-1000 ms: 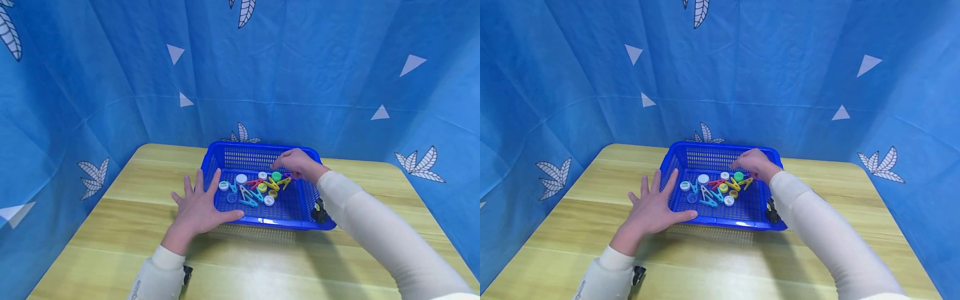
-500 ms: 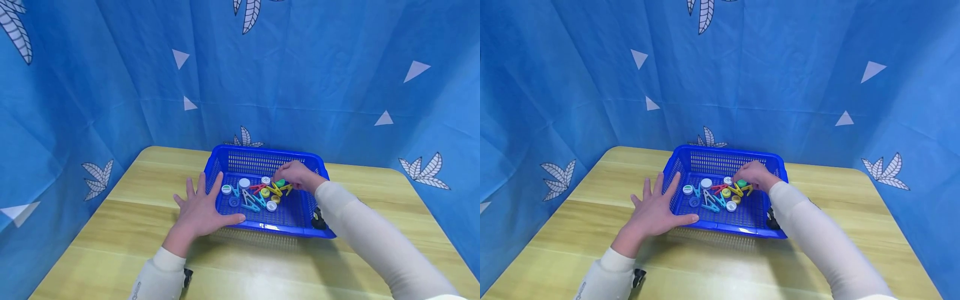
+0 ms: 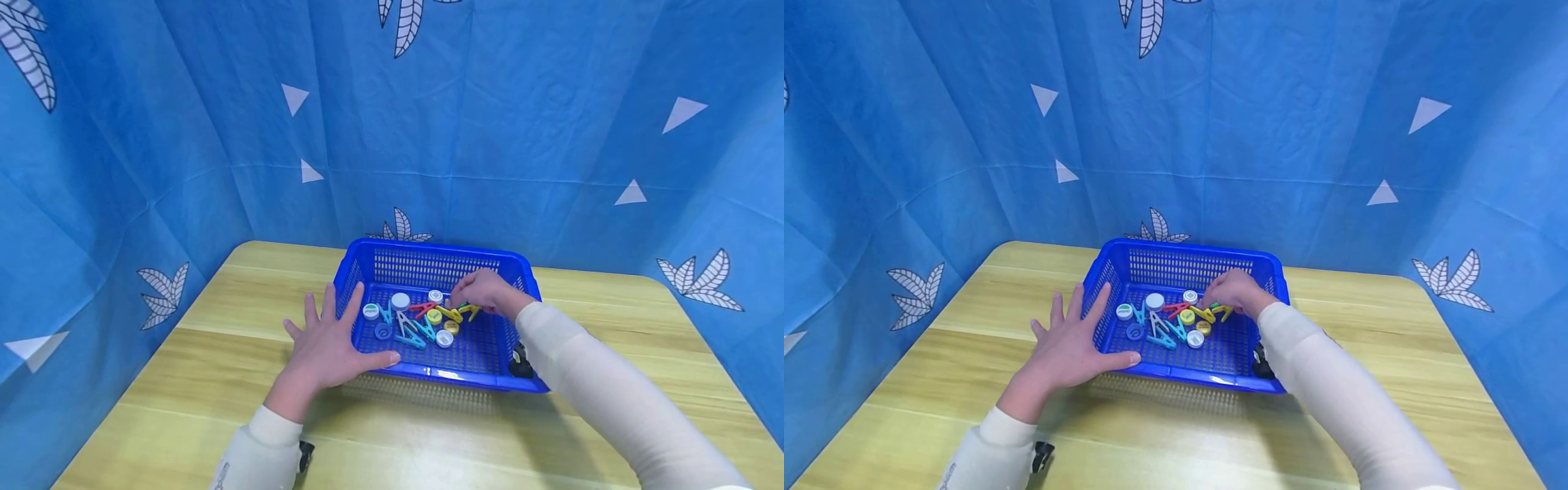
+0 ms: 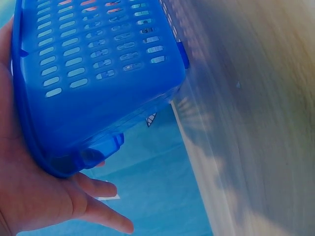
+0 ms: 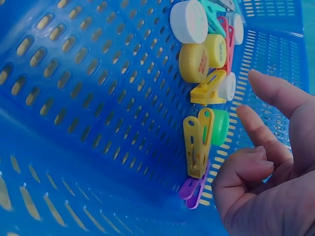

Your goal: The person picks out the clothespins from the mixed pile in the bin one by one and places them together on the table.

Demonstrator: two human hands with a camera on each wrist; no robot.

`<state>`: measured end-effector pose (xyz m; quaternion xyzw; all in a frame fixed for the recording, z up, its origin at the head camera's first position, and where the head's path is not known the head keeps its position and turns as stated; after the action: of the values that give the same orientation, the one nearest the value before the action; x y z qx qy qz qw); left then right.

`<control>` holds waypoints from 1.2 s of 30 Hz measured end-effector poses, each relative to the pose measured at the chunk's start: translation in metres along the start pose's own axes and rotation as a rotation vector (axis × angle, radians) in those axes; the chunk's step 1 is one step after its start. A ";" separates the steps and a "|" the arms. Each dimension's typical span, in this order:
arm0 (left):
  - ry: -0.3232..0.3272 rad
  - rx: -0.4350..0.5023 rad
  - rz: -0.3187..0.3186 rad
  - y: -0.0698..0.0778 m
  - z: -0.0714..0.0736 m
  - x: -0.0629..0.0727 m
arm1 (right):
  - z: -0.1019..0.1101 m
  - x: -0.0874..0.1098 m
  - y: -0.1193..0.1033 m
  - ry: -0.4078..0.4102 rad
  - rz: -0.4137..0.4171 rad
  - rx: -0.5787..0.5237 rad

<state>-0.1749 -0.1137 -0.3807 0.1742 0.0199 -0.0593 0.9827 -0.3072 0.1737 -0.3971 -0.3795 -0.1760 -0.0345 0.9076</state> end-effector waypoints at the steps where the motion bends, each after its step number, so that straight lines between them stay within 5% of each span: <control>1: 0.000 0.001 0.001 0.000 0.000 0.000 | -0.001 0.000 0.001 0.000 -0.002 0.012; 36: -0.011 0.007 0.007 -0.001 -0.001 -0.001 | -0.013 -0.006 0.001 0.042 0.184 0.367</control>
<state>-0.1757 -0.1143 -0.3817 0.1773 0.0139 -0.0568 0.9824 -0.3087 0.1649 -0.4084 -0.2216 -0.1250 0.0735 0.9643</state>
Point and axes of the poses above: each hand's wrist, its own x-axis away from the middle knuckle, its own z-axis out of the back of the hand, y = z × x, the point moved 1 cm from there along -x, towards the middle knuckle, and after that the axes turned 3 degrees about y, right-handed, at the moved point
